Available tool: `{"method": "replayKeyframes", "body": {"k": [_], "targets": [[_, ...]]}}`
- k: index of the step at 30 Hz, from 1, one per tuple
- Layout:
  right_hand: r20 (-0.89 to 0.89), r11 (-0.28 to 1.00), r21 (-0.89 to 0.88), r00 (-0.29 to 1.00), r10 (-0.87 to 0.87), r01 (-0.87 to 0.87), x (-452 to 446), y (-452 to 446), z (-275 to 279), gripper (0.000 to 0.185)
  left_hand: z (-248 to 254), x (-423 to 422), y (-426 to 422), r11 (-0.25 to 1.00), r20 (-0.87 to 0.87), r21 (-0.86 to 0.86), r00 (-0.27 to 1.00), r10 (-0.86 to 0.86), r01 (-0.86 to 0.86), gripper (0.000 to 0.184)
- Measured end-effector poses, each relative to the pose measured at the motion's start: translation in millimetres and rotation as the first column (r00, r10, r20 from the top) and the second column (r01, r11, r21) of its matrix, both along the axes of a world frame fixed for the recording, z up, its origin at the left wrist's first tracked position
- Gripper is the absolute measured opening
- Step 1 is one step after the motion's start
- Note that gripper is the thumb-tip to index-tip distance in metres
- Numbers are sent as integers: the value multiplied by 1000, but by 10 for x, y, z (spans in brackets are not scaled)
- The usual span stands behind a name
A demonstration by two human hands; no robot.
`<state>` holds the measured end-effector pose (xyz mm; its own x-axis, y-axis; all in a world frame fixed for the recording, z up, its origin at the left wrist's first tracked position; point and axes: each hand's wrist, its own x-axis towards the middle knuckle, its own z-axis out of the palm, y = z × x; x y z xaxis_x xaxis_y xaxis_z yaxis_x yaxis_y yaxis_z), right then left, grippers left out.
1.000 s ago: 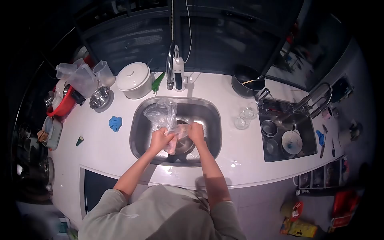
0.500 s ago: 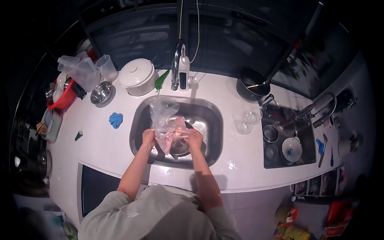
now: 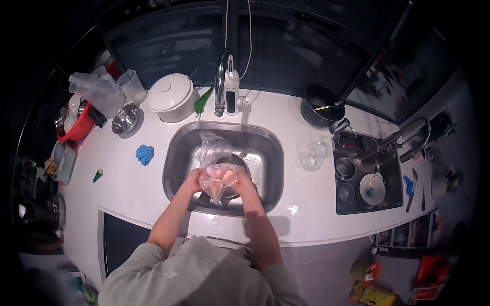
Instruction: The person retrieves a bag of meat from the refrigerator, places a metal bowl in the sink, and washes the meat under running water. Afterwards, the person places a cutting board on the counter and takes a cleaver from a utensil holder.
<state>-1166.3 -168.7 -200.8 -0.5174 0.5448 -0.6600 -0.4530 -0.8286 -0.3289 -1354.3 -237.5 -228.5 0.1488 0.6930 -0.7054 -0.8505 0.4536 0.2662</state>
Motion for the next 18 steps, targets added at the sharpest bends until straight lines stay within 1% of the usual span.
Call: {"method": "replayKeyframes", "body": {"k": [3,4,5,6,7,8,9,10,12,13,15,16,18], "targets": [[115,1000,-21,993,15,-13,18,-79,216,42,-341,10,-9,993,-308,22,946,-101,113,42],[111,1000,2,994,20,-21,36,-75,75,42,-190,70,-25,987,-468,-50,870,-157,152,41],[107,999,24,994,26,-29,65,-65,-127,41,-165,83,-34,979,-487,-54,851,-196,194,42],[105,998,47,994,33,-38,87,-61,-169,40,-134,97,-38,970,-506,-58,831,-232,236,43],[70,998,32,996,47,-49,113,-42,-205,40,-101,110,-39,959,-525,-62,808,-267,277,44],[34,998,16,998,59,-60,138,-17,-240,39,-67,131,-59,965,-442,-13,864,-241,263,44],[-3,997,0,997,71,-71,150,4,-232,38,109,182,-99,970,-353,34,910,-216,243,45],[7,994,6,994,108,-108,163,42,-256,37,198,210,-119,973,-260,78,946,-191,218,46],[26,984,15,984,177,-178,188,110,-299,35,162,240,-129,987,-154,94,981,-116,132,48],[98,976,76,976,197,-204,208,109,-325,34,132,261,-136,991,-99,97,992,-80,89,49],[244,944,190,944,221,-271,239,87,-307,33,50,235,-136,991,-78,79,991,-106,112,48],[204,942,192,950,236,-275,268,72,-260,32,20,213,-123,990,-69,72,991,-117,122,47],[122,939,192,956,265,-285,350,-16,-159,30,24,250,-132,996,-27,67,998,-57,58,45]]}}
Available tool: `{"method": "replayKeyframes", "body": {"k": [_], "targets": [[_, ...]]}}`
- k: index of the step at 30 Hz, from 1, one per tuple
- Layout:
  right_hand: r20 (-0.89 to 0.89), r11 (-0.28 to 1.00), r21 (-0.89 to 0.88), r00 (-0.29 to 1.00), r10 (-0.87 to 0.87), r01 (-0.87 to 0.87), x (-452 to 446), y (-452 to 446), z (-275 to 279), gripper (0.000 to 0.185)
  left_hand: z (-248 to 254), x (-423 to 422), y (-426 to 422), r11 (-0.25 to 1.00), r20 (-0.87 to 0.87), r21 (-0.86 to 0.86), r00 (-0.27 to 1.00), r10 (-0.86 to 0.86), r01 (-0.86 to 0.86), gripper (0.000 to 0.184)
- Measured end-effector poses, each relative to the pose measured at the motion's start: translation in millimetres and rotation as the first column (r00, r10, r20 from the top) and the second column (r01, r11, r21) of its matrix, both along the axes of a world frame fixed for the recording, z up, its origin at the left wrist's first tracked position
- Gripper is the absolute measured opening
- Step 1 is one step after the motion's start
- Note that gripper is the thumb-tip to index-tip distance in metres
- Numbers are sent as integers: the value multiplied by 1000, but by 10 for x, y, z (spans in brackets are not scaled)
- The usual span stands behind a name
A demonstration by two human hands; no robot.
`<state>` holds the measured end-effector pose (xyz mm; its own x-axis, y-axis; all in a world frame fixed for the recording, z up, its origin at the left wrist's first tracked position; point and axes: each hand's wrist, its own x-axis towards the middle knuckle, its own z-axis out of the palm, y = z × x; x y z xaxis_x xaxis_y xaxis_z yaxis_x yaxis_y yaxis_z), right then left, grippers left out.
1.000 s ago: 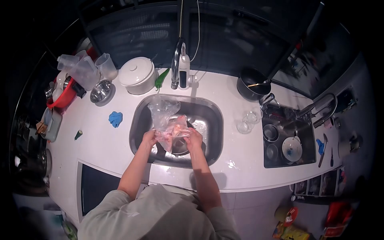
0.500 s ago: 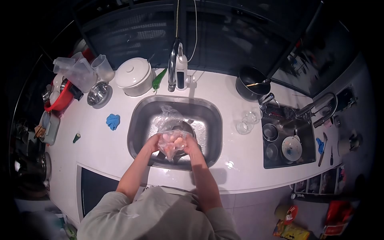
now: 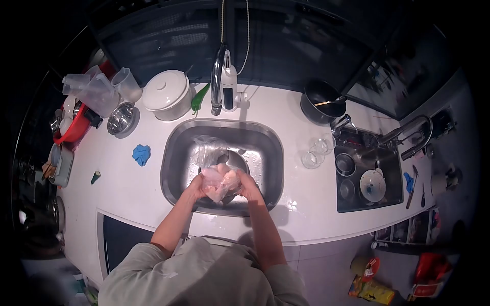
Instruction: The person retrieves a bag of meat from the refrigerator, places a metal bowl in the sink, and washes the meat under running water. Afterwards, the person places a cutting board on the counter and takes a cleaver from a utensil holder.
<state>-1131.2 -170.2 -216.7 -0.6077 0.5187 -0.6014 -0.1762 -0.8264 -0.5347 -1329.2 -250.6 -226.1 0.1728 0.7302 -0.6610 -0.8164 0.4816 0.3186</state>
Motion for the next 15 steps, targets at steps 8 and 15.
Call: {"method": "replayKeyframes", "body": {"k": [8,15], "targets": [[-94,924,-233,939,-332,304,-234,-57,-901,36,-353,23,44,996,1,-63,998,61,-61,38],[-270,912,-125,872,-409,390,-206,-81,-781,33,-276,50,28,980,105,-97,977,185,-175,41]]}}
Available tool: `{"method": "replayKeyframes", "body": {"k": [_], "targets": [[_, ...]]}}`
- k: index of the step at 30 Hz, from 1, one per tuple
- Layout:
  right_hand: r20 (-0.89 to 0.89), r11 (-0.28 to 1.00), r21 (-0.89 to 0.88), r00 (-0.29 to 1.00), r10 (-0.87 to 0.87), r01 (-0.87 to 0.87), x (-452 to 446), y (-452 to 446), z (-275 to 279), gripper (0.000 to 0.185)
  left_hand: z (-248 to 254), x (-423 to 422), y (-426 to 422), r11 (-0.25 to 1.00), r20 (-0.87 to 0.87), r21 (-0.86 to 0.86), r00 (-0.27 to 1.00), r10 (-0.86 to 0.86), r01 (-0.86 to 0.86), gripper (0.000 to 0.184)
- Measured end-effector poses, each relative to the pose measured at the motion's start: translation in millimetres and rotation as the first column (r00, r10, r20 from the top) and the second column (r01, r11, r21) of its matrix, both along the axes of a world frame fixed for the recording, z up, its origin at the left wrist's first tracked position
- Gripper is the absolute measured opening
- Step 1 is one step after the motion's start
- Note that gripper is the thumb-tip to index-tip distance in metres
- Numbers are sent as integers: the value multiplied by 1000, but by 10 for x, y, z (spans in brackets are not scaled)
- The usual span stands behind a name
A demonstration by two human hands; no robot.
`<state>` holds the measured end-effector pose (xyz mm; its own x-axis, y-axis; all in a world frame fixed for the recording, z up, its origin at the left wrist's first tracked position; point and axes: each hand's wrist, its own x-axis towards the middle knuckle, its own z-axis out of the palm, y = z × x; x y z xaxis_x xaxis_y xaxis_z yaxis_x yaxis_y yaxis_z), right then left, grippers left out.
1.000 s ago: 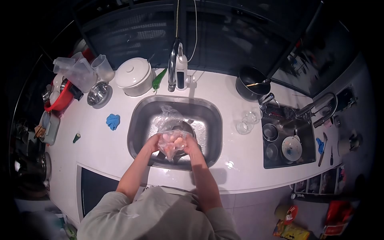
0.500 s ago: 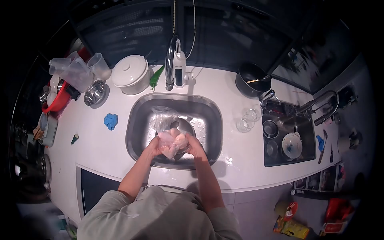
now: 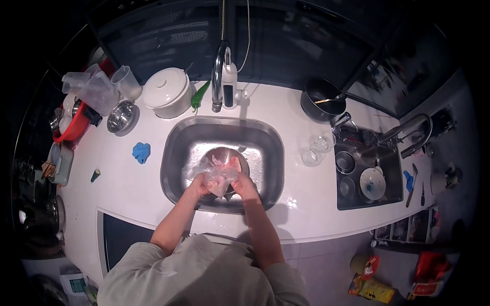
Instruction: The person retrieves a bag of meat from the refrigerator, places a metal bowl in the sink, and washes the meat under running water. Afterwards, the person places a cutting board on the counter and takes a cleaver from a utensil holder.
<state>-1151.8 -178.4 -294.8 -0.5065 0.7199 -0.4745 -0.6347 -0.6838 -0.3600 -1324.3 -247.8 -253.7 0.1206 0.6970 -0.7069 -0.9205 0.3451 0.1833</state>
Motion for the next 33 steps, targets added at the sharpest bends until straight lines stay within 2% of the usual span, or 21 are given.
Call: {"method": "replayKeyframes", "body": {"k": [1,3,6,7,8,9,10,12,13,16,17,20,22,23,26,28,29,32,33], "targets": [[163,987,4,974,157,-159,4,-30,191,37,30,14,2,999,16,3,999,43,-43,42],[463,888,-67,774,432,-456,42,-120,610,51,84,38,3,992,-4,52,993,119,-118,43],[201,734,-278,710,675,-619,110,-194,807,51,289,122,28,975,-137,160,974,178,-155,44],[89,746,-225,749,657,-627,105,-224,797,48,511,178,16,976,-206,168,964,170,-136,45],[67,798,-161,801,596,-580,94,-245,695,47,630,208,4,978,-275,174,948,162,-117,47],[38,844,-98,846,533,-527,78,-249,485,47,591,204,2,974,-257,199,954,155,-104,44],[5,883,-37,884,468,-467,55,-259,411,47,449,187,13,979,-329,202,939,99,-33,43],[4,939,-126,946,323,-320,33,-272,354,40,310,151,27,975,-469,191,883,-8,111,42],[10,955,-171,969,248,-243,20,-283,366,37,313,118,16,964,-508,150,853,-115,219,41],[109,987,-23,981,158,-156,16,-330,565,26,532,171,-39,958,-441,34,865,-240,283,39],[121,988,-8,980,157,-157,8,-304,501,25,547,165,-58,957,-429,62,873,-230,283,40],[182,981,52,968,175,-187,31,-225,273,25,455,139,-89,967,-223,210,970,-98,146,41],[260,961,111,941,217,-253,45,-204,339,26,336,112,-85,955,-297,228,948,-115,188,43],[253,975,114,955,158,-192,30,-214,367,25,276,100,-88,950,-333,235,935,-122,208,44],[248,990,132,969,21,-55,-63,-234,595,25,496,137,-113,935,-153,319,982,-111,155,46],[269,988,154,963,-15,-28,-81,-212,590,24,663,177,-143,918,-203,349,972,-123,189,46],[290,989,135,957,19,-61,-78,-197,579,24,703,194,-146,909,-228,363,965,-128,206,46],[333,987,69,936,114,-145,-53,-156,516,24,718,214,-114,892,-472,298,865,-172,340,46],[337,985,47,931,142,-167,-56,-150,610,24,745,207,-113,904,-446,295,881,-156,309,45]]}}
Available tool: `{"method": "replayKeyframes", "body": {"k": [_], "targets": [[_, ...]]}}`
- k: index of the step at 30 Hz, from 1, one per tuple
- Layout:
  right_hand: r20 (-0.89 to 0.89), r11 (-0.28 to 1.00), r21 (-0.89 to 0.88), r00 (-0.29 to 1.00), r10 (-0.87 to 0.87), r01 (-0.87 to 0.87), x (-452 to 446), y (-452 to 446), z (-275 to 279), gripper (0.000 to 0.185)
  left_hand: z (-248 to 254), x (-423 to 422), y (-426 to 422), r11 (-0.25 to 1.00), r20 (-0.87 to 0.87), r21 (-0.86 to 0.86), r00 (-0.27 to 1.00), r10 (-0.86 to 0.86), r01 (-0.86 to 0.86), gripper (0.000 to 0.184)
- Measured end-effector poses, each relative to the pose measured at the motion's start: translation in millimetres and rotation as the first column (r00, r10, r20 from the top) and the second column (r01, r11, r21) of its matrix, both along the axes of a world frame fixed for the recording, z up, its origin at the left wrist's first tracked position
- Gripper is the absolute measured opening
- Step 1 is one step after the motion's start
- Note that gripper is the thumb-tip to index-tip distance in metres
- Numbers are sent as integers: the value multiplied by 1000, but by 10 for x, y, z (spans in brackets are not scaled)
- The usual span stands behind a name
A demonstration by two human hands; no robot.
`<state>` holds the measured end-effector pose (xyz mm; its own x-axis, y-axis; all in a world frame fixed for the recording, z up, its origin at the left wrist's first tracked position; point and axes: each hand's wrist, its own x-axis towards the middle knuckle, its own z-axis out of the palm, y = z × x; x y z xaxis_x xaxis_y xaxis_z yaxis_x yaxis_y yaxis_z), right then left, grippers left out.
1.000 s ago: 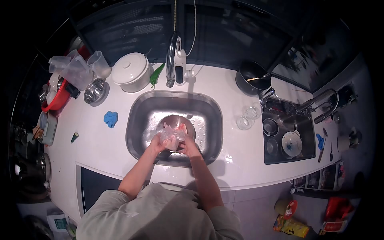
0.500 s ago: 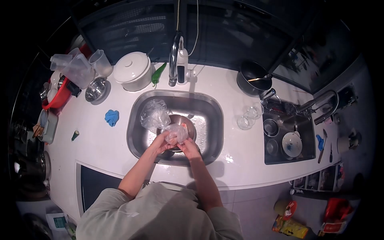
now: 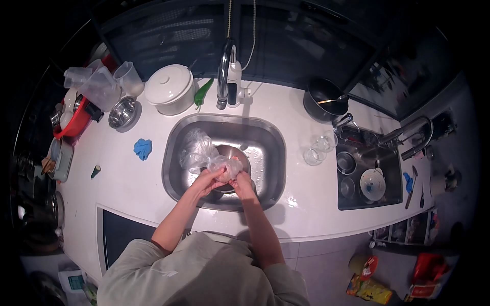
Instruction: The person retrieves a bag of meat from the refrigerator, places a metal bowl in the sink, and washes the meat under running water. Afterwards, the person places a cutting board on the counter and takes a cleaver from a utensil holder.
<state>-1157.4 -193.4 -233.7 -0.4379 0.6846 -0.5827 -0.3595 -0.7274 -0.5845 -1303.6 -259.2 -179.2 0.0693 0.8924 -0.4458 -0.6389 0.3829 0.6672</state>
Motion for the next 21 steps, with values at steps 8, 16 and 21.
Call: {"method": "replayKeyframes", "body": {"k": [8,16,21], "targets": [[0,990,-72,993,120,-120,54,127,-19,27,-22,-80,-59,999,249,-9,967,54,-53,43],[124,998,25,991,-58,56,-7,14,183,30,-206,-169,-62,990,46,-130,997,61,-55,41],[-96,972,194,983,155,-135,1,-3,147,27,-355,-269,7,981,-55,-190,998,36,-46,31]]}}
